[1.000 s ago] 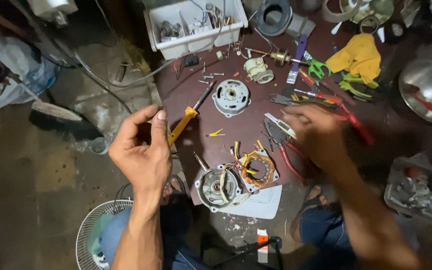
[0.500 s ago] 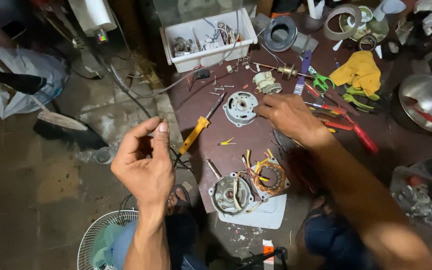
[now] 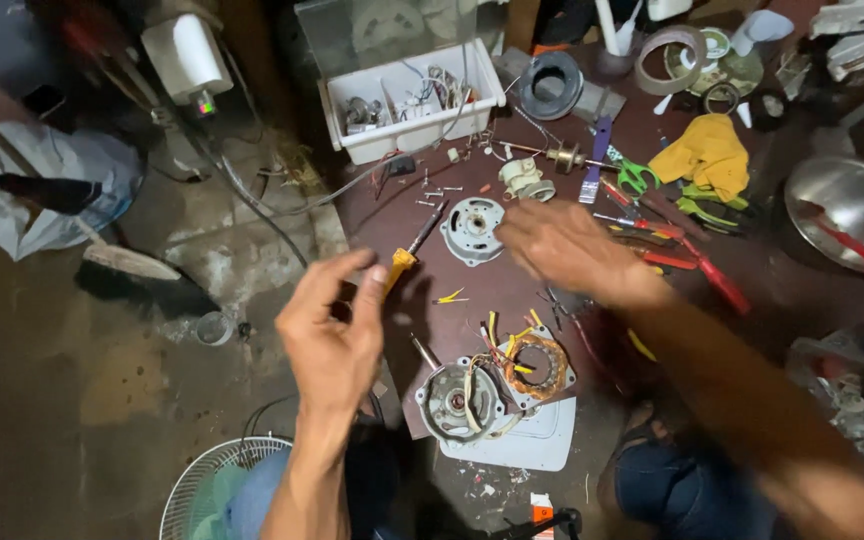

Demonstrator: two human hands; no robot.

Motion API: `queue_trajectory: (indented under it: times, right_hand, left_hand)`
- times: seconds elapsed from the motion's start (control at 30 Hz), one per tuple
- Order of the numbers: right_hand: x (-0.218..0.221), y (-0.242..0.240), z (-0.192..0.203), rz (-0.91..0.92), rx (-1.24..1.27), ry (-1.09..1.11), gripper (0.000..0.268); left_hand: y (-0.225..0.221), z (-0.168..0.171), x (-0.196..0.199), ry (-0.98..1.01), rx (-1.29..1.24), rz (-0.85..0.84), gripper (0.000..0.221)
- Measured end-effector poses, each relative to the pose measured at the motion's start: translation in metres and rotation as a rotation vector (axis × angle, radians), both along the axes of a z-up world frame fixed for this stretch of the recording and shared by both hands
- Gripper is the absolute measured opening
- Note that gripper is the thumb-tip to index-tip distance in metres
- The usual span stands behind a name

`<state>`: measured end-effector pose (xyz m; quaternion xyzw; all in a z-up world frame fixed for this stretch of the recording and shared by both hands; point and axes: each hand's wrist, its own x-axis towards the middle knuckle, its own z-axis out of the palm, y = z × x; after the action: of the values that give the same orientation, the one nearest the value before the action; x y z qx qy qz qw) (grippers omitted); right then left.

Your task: Repairing a motor stator by stripping wire insulation, twisting wires together, and soldering the connections.

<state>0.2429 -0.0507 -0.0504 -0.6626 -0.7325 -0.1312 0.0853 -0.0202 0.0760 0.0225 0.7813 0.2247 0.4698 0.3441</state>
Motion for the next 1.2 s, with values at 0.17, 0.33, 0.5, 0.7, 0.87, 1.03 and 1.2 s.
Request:
queue_trajectory:
  times: [0.17, 0.33, 0.5, 0.7, 0.87, 1.03, 1.2]
  right_hand:
    - [-0.053, -0.031, 0.047, 0.121, 0.155, 0.236, 0.021]
    - [-0.079, -0.06, 0.08, 0.095, 0.197, 0.3, 0.021]
    - [-0.076, -0.076, 0.065, 0.096, 0.204, 0.391, 0.003]
    - [-0.078, -0.085, 0.067, 0.035, 0.196, 0.447, 0.005]
    - [-0.081, -0.084, 0.057, 0.014, 0.29, 0.353, 0.005]
    - [-0.081, -0.084, 0.062, 0.0, 0.341, 0.298, 0.007]
    - [-0.038, -0.099, 0.042, -0.222, 0.308, 0.232, 0.015]
  left_hand:
    - [-0.019, -0.012, 0.01, 0.185, 0.296, -0.201, 0.015]
    - [-0.033, -0.011, 0.013, 0.244, 0.483, -0.28, 0.007]
    - [-0.043, -0.011, 0.016, 0.345, 0.456, -0.448, 0.024]
    - [-0.047, -0.021, 0.021, 0.419, 0.499, -0.417, 0.017]
    - [-0.053, -0.023, 0.021, 0.396, 0.56, -0.299, 0.025]
    - [-0.056, -0.022, 0.022, 0.397, 0.609, -0.268, 0.018]
    - [-0.05, -0.011, 0.019, 0.305, 0.587, -0.174, 0.006]
